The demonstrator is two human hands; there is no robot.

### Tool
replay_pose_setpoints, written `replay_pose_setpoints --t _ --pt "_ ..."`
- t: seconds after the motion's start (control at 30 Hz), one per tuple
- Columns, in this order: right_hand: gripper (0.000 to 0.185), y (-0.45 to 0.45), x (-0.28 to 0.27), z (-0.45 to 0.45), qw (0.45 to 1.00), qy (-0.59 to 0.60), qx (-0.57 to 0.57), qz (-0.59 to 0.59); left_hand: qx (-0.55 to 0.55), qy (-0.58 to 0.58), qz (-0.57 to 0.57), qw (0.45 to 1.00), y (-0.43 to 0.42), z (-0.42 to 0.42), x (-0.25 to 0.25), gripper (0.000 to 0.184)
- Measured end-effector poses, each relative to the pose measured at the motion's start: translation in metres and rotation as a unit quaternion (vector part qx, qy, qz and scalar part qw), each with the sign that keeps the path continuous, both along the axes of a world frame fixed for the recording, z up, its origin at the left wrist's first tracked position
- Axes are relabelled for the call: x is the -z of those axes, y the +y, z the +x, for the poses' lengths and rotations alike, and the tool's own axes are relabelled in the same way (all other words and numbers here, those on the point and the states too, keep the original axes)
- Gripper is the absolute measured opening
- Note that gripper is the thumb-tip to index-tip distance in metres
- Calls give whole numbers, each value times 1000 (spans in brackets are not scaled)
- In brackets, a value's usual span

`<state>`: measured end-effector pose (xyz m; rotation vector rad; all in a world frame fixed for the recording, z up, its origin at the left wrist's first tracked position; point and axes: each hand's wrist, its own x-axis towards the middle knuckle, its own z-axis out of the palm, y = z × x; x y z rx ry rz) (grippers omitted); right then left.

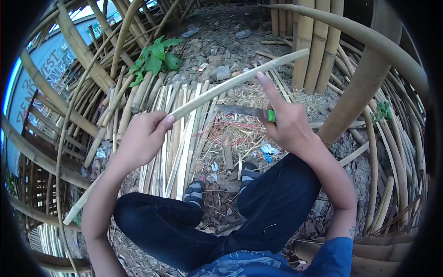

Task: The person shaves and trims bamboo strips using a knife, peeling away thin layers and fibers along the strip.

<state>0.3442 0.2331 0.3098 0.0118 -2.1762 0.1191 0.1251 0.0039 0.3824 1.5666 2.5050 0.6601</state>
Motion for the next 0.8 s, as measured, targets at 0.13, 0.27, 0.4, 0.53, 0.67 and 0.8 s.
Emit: replay_pose_setpoints --t 0.13,0.27,0.4,0.53,0.67,0.8 --pt "71 -8 -5 -11 992 -112 63 12 23 17 -101 994 -5 26 -22 38" --pt "27 4 1 -32 985 -161 58 35 36 -34 -111 993 -6 22 -29 38" --pt "25 23 5 -57 978 -156 132 52 41 354 137 924 3 17 -9 29" --pt "25 40 21 -91 955 -261 135 27 260 232 226 910 21 122 -21 21" --pt "25 30 29 -110 934 -324 142 57 436 -81 221 869 31 251 22 28" --pt "24 22 6 -105 932 -323 158 43 520 -164 -21 838 31 301 7 51"
